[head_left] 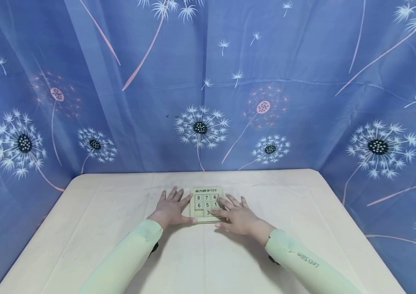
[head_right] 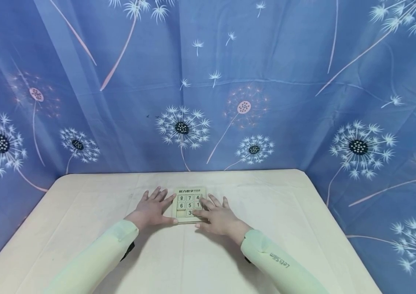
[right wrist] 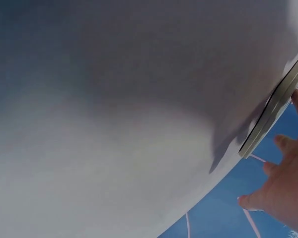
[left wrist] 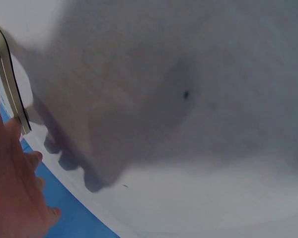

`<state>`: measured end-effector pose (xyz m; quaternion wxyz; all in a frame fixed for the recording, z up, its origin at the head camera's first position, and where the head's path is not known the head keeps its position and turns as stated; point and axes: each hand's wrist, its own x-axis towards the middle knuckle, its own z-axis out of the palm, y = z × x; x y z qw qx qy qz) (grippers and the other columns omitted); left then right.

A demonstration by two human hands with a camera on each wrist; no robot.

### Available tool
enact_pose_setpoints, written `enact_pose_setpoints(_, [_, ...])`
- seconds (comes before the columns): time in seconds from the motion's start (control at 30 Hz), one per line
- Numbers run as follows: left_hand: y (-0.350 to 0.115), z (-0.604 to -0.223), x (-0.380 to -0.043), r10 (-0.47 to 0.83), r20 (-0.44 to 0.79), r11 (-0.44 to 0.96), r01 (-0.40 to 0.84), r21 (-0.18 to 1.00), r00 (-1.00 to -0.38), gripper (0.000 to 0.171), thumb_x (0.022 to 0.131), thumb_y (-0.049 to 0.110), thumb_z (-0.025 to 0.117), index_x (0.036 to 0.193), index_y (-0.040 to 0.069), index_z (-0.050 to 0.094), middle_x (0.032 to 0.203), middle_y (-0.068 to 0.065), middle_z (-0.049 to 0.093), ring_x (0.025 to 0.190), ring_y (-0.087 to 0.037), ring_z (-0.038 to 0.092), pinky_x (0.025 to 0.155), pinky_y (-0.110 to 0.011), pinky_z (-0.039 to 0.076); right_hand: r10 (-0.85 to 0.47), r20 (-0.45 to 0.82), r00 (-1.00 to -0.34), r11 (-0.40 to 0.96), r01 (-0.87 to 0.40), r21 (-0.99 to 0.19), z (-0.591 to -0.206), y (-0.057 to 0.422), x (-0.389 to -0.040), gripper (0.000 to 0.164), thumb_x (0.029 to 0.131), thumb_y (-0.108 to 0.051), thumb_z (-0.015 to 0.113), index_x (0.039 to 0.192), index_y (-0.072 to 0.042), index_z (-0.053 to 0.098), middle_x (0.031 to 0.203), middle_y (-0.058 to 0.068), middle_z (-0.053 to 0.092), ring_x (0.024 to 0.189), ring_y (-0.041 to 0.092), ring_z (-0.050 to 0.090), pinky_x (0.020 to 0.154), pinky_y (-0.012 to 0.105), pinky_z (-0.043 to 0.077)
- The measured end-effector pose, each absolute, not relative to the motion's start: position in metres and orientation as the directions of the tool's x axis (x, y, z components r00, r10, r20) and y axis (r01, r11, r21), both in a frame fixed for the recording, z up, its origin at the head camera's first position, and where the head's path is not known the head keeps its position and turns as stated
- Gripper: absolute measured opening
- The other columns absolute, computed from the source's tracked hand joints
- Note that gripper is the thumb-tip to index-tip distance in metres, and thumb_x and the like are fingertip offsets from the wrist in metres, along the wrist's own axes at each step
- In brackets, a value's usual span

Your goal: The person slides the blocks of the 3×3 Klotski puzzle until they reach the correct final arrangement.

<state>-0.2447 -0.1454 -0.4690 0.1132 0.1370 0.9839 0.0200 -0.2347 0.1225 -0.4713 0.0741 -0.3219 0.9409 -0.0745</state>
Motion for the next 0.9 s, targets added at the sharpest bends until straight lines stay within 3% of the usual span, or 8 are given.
enact_pose_setpoints(0.9, [-0.1450, -0.4706, -0.2462, 0.277, -0.218, 0.961, 0.273, 0.050, -0.936, 0.096, 0.085, 0.080, 0.057, 0.163, 0.030, 0.029, 0.172, -0.011, 0.024, 0.162, -0.036, 0.012, 0.131, -0.063, 0.012, -0.604, -0.061, -0.795, 0.782, -0.575, -0.242, -0.4703, 0.1214, -0.2342, 0.055, 0.102, -0.056, 0.050, 0.153, -0.035, 0.048, 0.171, 0.009, 0.027, 0.160, 0.042, 0.018, 0.121, 0.078, 0.014])
